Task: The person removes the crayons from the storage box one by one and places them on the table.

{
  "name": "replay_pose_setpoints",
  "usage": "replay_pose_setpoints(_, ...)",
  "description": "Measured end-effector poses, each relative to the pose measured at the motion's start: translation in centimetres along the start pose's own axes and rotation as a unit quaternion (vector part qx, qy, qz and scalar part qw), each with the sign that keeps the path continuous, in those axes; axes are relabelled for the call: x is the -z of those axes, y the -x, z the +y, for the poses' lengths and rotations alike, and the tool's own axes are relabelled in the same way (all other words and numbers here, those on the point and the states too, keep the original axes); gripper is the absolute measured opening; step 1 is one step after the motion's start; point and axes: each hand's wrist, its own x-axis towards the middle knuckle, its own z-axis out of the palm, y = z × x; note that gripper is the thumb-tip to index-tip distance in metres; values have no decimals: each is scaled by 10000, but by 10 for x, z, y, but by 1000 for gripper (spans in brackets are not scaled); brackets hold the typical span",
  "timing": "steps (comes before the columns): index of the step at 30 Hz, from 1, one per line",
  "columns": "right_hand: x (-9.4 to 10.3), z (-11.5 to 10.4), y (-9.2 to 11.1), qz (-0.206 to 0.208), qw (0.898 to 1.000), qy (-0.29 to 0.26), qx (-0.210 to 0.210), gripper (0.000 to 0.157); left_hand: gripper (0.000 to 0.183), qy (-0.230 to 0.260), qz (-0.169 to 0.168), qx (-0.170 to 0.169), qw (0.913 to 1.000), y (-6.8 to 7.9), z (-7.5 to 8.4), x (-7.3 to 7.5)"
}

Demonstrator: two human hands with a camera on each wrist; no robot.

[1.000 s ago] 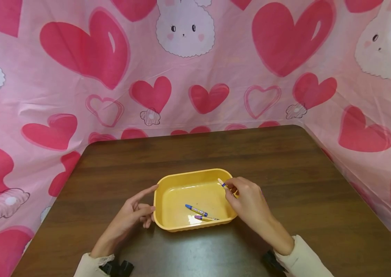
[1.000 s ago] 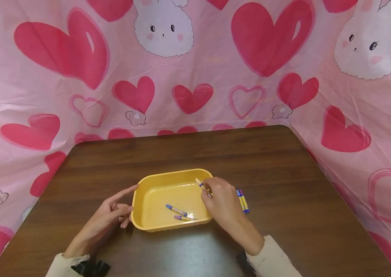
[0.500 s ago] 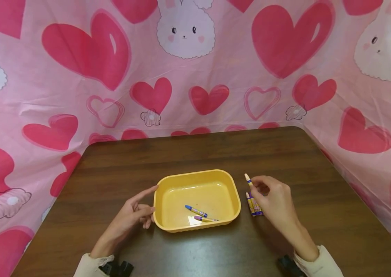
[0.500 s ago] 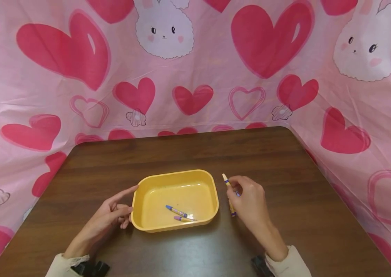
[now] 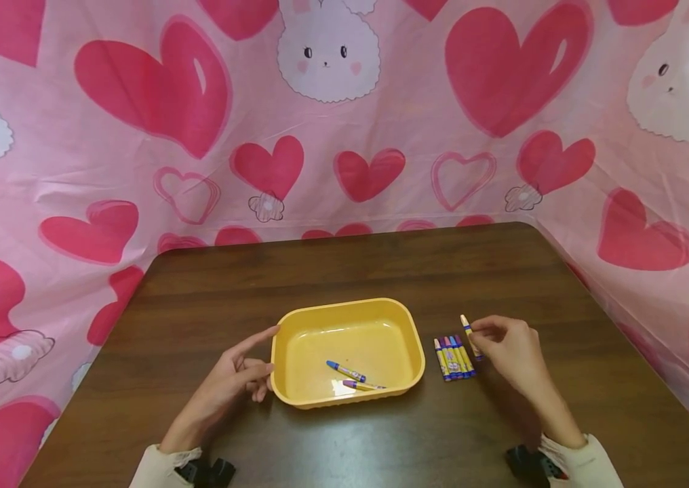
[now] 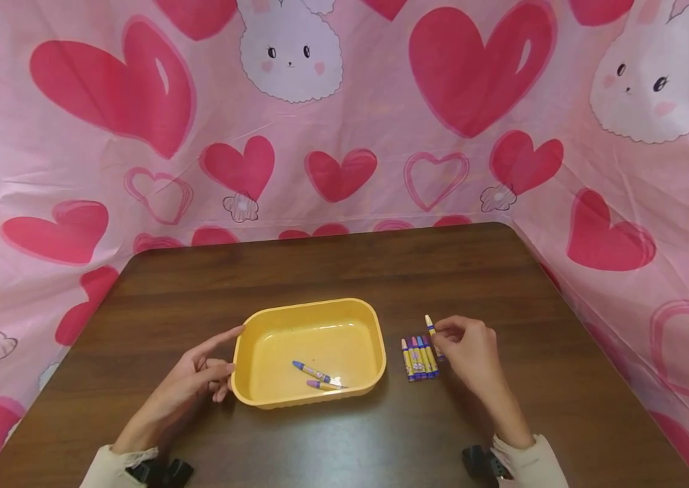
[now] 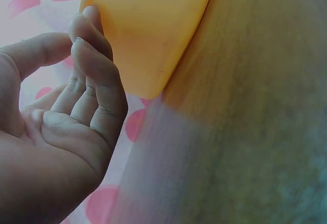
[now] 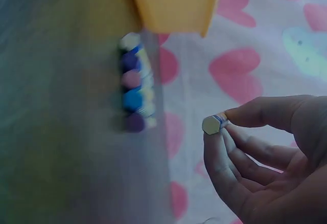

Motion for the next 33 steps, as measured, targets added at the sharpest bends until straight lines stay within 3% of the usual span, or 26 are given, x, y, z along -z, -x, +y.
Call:
replay_pose_setpoints(4,-4,15,0,-582,9960,-271,-627,13,63,54,-72,-80,9999,0,-2,0)
replay_pose_setpoints(8,-5,25,-1,-974,9899,-507,-901,16,64,63,-31,-77,9999,1,-1,0)
replay_pose_setpoints(16,-4,34,-2,-1182,9864,-723,-884,19,63,-95,26,-81,9999,3,0,3)
replay_pose_setpoints(33,-5,39,3,-1251,9888,-527,-615,17,62,-31,-124,-140,9998,-2,-1,5)
